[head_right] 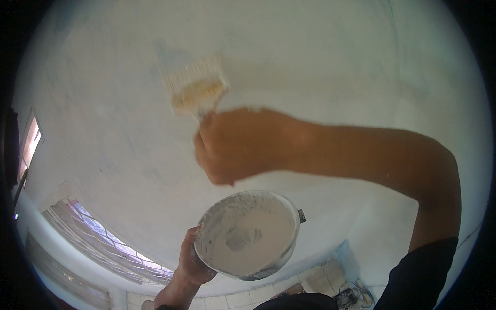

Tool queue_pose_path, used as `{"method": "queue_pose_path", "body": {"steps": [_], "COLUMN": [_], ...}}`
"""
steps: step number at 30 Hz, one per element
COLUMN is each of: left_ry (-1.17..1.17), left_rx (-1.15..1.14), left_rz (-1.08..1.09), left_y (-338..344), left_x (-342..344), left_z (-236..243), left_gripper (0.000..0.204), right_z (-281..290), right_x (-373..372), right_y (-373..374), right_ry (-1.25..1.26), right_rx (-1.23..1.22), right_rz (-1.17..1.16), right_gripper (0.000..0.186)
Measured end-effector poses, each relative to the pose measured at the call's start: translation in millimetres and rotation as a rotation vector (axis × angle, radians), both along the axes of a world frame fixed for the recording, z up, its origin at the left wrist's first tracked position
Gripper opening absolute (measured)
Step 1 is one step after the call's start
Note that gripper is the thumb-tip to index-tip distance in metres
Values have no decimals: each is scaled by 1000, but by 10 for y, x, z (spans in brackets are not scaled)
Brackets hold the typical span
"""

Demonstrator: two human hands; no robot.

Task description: The person paints a ceiling using a brush, dipping the brush into a bucket of paint periodically and applying it to the surface.

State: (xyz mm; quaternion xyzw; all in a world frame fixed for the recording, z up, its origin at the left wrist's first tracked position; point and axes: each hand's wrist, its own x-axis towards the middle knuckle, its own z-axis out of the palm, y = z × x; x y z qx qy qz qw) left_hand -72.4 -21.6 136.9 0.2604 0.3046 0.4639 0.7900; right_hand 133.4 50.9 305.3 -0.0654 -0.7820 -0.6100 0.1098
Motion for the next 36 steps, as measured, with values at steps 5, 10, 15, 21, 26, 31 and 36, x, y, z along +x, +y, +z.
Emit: {"method": "queue_pose_path", "body": {"steps": [5,10,15,21,26,31,36], "left_ry": [18,23,-6,5,7,-3,-4], "left_rx": [26,27,17,14,31,3,-8], "left_rz": [0,-12,-8,29,38,17,51], "left_y": [7,6,-21,-77,-101,-73,-82], "left_x": [28,31,55,77,75,77,69], "left_z": [-6,-23,-28,13,16,-14,11], "left_gripper": [56,56,55,53,54,54,53], "right_z": [-77,458,535,103,217,628,352], "right_x": [97,-4,-184,-65,41,-21,-238], "right_y": [-200,-202,50,-104,-279,-161,179], "right_ry": [-99,115,122,-70,-90,212,139], "right_rx": [-89,-135,-35,-188,-248,-2,-26], "right_rz": [55,157,198,71,78,284,157], "right_gripper": [19,15,10,32,26,22,24]}}
